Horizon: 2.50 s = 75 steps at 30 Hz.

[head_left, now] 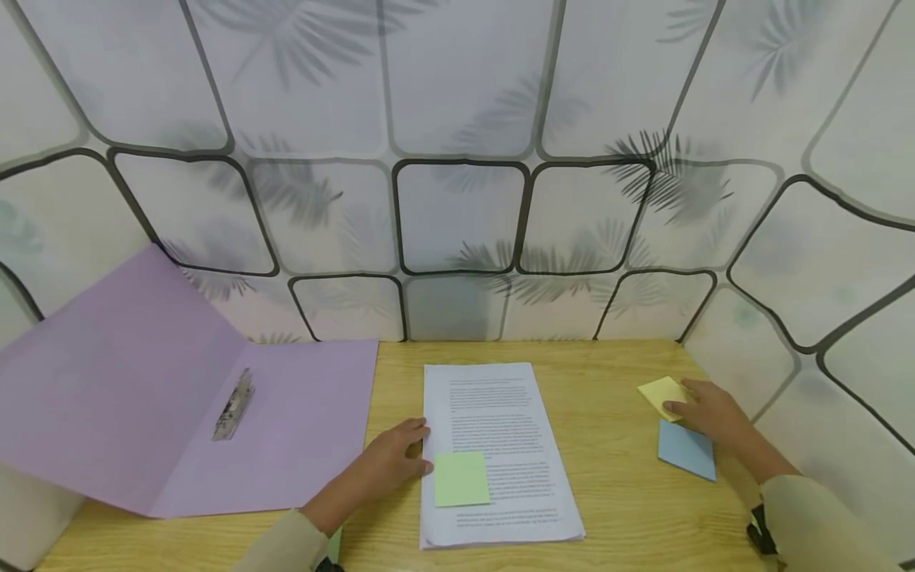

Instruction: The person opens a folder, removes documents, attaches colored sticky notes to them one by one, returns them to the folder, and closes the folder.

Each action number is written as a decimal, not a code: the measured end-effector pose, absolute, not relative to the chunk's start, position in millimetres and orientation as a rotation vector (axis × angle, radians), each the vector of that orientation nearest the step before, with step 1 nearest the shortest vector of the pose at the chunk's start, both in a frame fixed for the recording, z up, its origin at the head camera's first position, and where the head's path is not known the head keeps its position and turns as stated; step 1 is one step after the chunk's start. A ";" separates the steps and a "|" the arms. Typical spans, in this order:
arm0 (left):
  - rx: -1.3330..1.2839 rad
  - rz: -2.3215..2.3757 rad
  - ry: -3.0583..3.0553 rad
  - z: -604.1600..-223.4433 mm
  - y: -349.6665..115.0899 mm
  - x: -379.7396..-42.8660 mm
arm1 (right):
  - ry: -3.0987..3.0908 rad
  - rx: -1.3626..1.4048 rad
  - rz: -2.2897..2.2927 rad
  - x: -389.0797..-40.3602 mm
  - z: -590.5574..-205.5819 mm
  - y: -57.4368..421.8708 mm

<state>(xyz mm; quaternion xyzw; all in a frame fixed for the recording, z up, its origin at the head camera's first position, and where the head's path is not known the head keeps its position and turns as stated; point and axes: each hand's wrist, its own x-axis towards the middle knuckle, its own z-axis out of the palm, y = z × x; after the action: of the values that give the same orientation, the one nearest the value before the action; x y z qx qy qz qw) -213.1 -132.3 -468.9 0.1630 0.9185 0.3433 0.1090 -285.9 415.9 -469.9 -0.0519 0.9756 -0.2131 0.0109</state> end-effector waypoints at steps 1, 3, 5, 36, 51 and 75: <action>0.476 1.012 2.699 -468.9 -132.2 -212.9 | 3.044 -0.157 -0.635 -287.0 -471.1 417.5; 0.471 1.017 2.698 -468.5 -131.8 -212.8 | 3.038 -0.151 -0.600 -288.7 -473.2 419.8; 0.465 1.017 2.699 -468.5 -131.6 -212.9 | 3.035 -0.148 -0.579 -290.1 -474.6 420.8; 0.445 1.242 2.739 -457.4 -130.0 -206.4 | 2.743 -0.257 -1.435 -266.3 -419.5 310.1; 0.429 1.860 2.118 -446.0 -77.8 -185.2 | 2.332 -0.553 -1.498 -230.5 -420.1 202.5; 0.277 2.158 1.780 -463.4 -82.7 -178.5 | 3.022 -1.402 -0.553 -193.5 -436.3 151.7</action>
<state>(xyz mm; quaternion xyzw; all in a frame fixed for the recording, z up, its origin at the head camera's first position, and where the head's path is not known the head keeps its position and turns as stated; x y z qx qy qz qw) -178.5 -82.7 -463.4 0.0973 0.6246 0.7572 0.1646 -193.5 151.7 -436.3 -0.4124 0.8887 -0.1626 -0.1175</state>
